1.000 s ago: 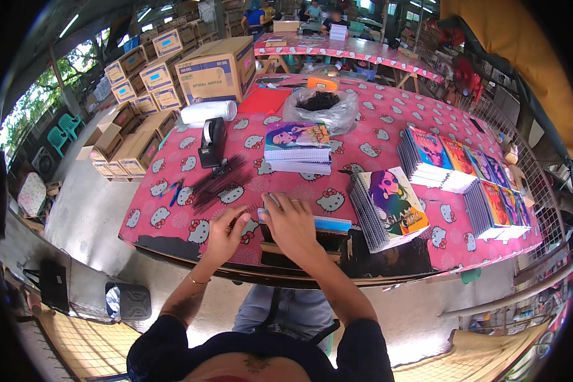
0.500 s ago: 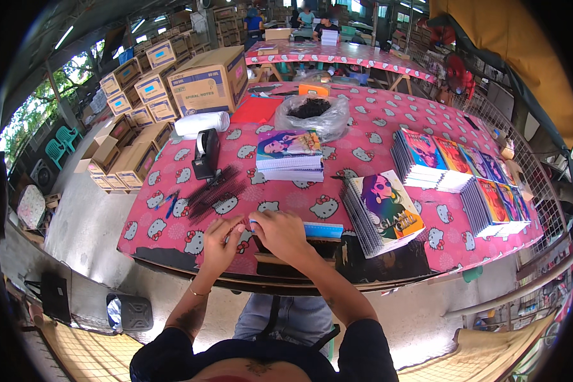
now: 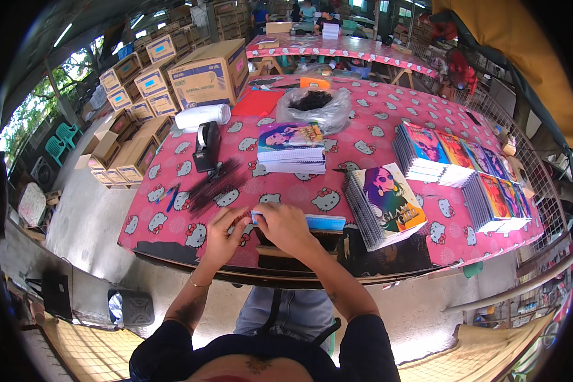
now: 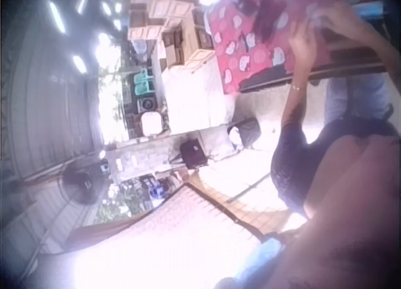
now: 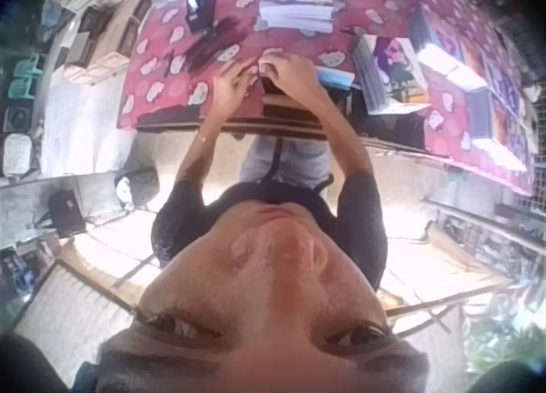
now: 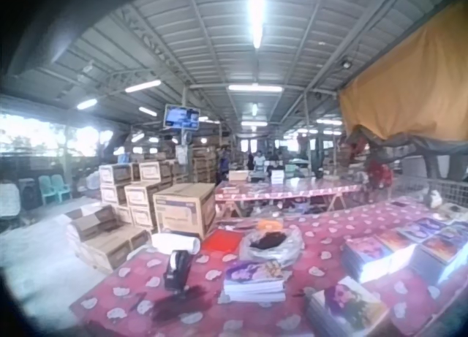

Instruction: The person assembles spiral notebooks by inserting plastic coils into the holes of stacks of paper and covers, then stacking the finished items.

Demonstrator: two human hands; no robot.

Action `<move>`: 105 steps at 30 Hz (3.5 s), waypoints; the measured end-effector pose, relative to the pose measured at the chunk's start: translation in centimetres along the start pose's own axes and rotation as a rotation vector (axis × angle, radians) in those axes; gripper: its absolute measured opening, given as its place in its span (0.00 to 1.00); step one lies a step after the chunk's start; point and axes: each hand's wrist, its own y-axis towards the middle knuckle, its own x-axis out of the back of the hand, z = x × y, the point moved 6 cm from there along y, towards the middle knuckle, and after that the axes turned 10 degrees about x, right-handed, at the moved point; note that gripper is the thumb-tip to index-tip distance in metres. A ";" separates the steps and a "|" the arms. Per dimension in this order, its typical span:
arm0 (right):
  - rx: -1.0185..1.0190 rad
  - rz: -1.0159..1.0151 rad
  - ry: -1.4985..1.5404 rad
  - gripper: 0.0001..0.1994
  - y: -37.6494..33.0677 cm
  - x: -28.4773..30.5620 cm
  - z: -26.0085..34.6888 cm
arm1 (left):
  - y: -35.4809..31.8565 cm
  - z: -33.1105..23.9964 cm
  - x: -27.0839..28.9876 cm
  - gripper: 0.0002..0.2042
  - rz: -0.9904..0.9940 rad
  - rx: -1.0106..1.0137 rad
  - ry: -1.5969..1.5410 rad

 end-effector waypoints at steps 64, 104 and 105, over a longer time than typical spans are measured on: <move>-0.062 0.132 -0.127 0.13 -5.2 5.1 -2.1 | -5.0 -0.3 -7.1 0.38 0.474 -0.427 0.803; -0.384 -0.318 0.853 0.15 -12.6 2.1 -6.8 | 2.6 -6.5 -9.4 0.40 0.094 -0.533 0.901; -0.397 -0.304 0.902 0.15 -12.4 2.2 -6.6 | 3.5 -5.1 -9.7 0.39 0.079 -0.524 0.867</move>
